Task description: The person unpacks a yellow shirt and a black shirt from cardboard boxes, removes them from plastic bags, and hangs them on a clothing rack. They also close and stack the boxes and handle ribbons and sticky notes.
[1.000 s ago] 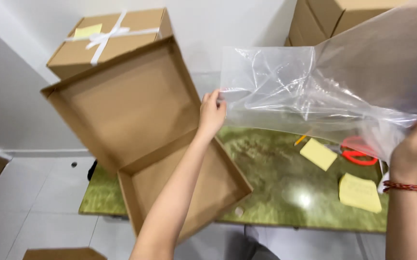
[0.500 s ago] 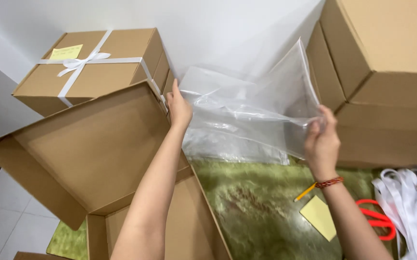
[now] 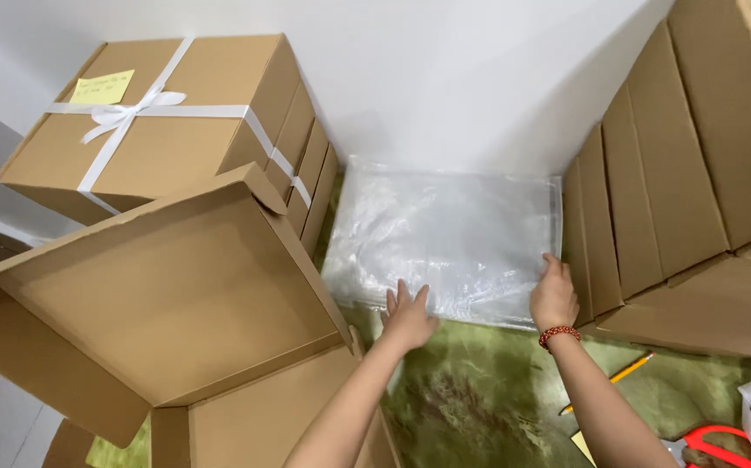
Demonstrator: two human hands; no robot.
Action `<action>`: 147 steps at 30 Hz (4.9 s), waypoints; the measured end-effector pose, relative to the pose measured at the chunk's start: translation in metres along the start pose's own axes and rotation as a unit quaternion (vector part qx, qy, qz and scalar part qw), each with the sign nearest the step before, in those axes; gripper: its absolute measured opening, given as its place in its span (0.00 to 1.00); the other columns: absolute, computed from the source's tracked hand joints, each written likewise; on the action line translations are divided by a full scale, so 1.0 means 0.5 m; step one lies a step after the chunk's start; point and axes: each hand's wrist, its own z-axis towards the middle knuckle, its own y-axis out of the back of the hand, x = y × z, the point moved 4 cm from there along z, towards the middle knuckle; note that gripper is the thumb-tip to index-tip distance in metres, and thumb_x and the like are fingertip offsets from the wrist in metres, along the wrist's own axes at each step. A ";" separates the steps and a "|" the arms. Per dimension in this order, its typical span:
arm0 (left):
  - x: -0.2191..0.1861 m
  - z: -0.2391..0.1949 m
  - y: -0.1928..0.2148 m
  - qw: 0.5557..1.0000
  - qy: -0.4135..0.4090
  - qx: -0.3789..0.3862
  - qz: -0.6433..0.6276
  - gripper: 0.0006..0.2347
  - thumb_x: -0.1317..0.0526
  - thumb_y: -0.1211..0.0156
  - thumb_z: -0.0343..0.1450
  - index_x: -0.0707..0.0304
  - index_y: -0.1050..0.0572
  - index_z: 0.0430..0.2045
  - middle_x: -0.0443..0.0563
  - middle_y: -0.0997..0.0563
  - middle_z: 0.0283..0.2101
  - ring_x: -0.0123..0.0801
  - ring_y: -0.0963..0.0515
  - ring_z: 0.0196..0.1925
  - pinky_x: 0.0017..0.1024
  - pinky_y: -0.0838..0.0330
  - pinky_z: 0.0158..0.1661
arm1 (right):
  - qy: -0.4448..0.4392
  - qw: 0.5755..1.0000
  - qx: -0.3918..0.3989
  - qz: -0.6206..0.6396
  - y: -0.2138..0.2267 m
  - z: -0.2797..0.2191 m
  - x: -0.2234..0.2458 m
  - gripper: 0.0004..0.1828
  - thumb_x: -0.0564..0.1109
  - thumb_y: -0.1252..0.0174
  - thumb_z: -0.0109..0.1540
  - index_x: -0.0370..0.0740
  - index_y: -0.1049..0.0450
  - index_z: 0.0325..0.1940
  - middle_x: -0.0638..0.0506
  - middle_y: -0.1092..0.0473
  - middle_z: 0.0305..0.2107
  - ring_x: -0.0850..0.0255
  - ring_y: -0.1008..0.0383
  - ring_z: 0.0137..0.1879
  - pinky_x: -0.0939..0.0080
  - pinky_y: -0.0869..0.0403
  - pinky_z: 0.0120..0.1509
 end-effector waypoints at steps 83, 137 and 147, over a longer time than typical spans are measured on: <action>0.855 -0.952 -0.101 0.685 0.108 -0.267 -0.669 0.31 0.37 0.65 0.74 0.50 0.32 0.69 0.50 0.31 0.76 0.42 0.34 0.79 0.47 0.36 0.68 | 0.249 0.865 0.059 0.432 0.101 -0.938 0.181 0.08 0.41 0.50 0.71 0.51 0.26 0.43 0.59 0.33 0.69 0.72 0.40 0.44 0.70 0.42 0.36; 0.487 -0.953 0.487 0.843 0.040 -0.239 -0.481 0.39 0.34 0.77 0.68 0.43 0.49 0.78 0.43 0.47 0.80 0.33 0.41 0.79 0.50 0.31 0.68 | 0.149 0.872 0.141 0.445 0.268 -0.697 0.565 0.23 0.65 0.62 0.76 0.62 0.36 0.72 0.67 0.33 0.68 0.74 0.36 0.64 0.69 0.40 0.55; 0.454 -0.956 0.535 0.857 0.052 -0.232 -0.456 0.38 0.34 0.78 0.66 0.30 0.51 0.78 0.28 0.45 0.81 0.31 0.38 0.79 0.50 0.26 0.63 | 0.177 0.847 0.157 0.475 0.237 -0.628 0.556 0.30 0.70 0.60 0.74 0.60 0.37 0.77 0.64 0.36 0.64 0.72 0.36 0.66 0.72 0.36 0.61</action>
